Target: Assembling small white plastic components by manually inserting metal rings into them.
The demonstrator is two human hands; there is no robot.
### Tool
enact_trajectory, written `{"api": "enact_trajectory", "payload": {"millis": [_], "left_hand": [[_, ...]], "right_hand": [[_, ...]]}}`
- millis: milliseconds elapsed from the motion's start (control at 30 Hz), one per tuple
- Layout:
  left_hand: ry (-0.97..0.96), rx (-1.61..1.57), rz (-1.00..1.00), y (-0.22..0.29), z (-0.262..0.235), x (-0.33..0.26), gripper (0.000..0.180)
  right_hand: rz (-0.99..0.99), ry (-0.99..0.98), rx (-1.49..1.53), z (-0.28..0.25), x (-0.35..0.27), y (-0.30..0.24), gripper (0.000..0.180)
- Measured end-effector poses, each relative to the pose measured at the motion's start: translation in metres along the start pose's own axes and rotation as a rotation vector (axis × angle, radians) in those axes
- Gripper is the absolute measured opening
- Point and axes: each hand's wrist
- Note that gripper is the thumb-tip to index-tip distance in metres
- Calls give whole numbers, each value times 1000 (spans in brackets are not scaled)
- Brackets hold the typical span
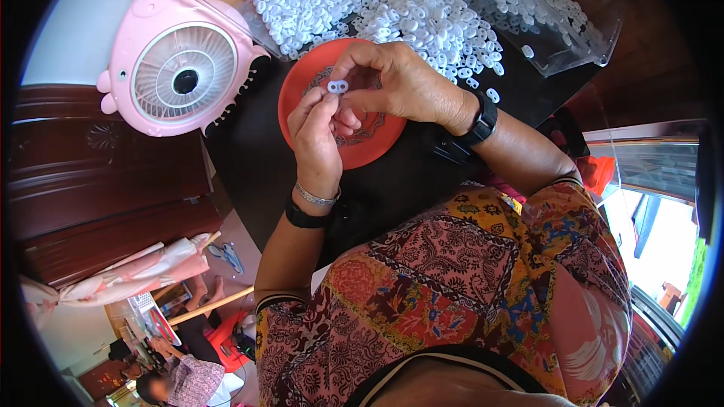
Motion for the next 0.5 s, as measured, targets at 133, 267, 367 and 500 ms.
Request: {"api": "enact_trajectory", "payload": {"millis": [133,267,367,500], "left_hand": [[2,-49,-8,-3,-5,1,23],[-14,36,0,-7,-9,2,25],[19,7,9,-6,-5,1,25],[57,40,14,-4,-1,0,25]], "right_hand": [[27,-58,14,-1,0,-5,23],[-80,-22,-99,3,0,-1,24],[-225,44,-285,10,-1,1,28],[-248,46,-460,19,-2,3,34]]}}
Point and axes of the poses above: each hand's wrist, its own x-axis towards the middle knuckle, its own z-axis out of the palm, y = z × x, and after that the axes turned 2 degrees about -y, right-handed
